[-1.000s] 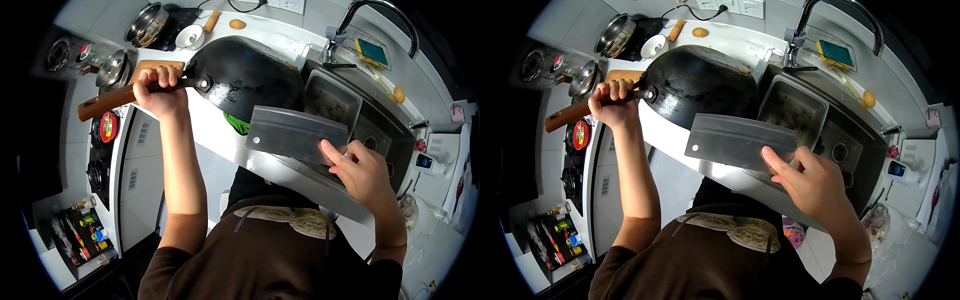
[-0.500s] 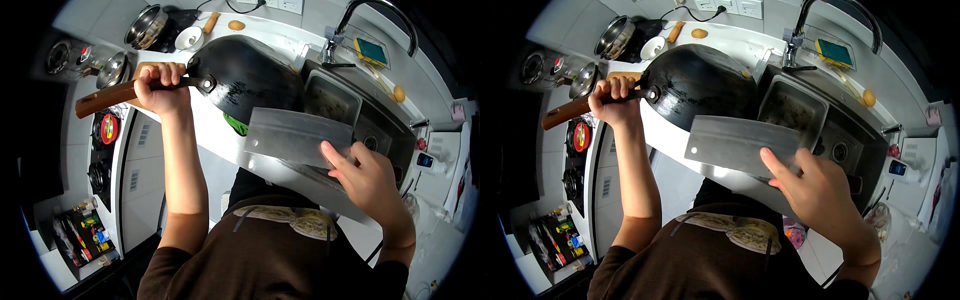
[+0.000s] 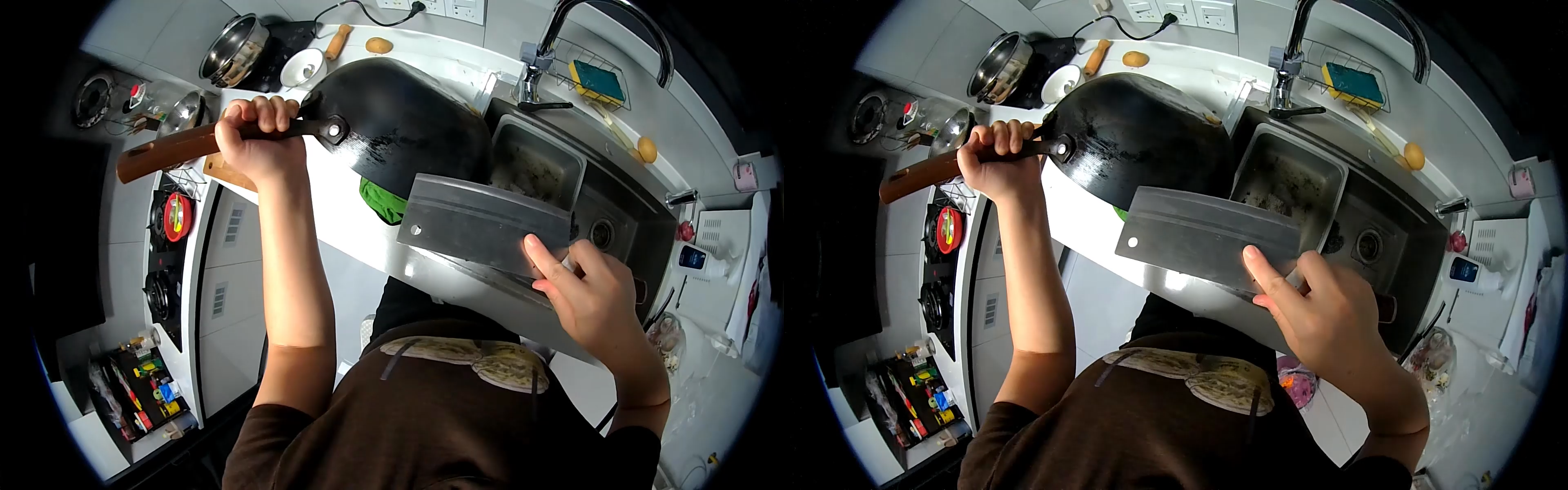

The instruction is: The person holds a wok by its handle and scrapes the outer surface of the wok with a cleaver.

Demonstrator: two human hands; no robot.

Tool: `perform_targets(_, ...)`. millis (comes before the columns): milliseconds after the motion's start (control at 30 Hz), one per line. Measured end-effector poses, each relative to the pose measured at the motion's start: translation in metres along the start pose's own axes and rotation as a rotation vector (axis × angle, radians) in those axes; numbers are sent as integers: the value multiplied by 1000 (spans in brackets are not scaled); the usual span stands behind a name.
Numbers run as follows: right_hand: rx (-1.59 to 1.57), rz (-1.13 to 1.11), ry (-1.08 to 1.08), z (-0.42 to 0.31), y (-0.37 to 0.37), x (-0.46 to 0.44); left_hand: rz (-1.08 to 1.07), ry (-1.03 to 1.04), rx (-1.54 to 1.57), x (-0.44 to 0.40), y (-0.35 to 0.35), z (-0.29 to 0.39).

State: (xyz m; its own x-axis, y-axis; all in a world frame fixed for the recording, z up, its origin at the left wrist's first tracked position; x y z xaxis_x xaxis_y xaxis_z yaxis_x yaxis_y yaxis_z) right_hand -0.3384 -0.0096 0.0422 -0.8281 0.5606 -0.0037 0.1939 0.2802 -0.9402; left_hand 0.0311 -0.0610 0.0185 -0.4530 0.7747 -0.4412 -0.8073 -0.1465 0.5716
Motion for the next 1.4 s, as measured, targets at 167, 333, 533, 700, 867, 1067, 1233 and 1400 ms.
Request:
perform_targets(167, -13, 14, 23, 0, -3, -2, -26, -19, 9, -2, 3, -2)
perform_targets(333, -12, -5, 30, -1, -6, -5, -44, -24, 0, -3, 5, -4)
perform_targets(533, 1, -25, -28, -2, -4, -9, -54, -27, -39, 0, 18, -2)
perform_targets(700, 6, -78, 0, 0, -4, 1, -36, -17, -20, -1, 13, -2)
perform_targets(867, -3, -2, -27, -4, -5, -8, -85, -11, -56, 1, 26, -3)
perform_targets(1067, 17, 3, -16, 1, 1, 1, -80, -17, -57, -1, 21, -3)
perform_targets(1233, -25, 16, 30, 1, -1, 2, -53, -12, -42, -2, 17, -3)
perform_targets(1400, -3, -5, 9, 2, 1, 2, -72, -22, -38, -3, 15, -3)
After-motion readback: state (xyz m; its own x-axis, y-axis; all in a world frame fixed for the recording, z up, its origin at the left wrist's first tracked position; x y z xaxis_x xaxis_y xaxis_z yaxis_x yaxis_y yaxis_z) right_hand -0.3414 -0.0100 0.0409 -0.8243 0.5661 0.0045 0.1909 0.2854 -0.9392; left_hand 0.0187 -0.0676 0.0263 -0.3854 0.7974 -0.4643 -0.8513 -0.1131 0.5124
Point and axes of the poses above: each hand's wrist, its own x-axis away from the middle knuckle, its own y-axis out of the palm, z = x × y, the point moved 5 cm from there along -x, towards the middle knuckle, and after that the axes turned 14 degrees about -z, right-handed, at the moved point
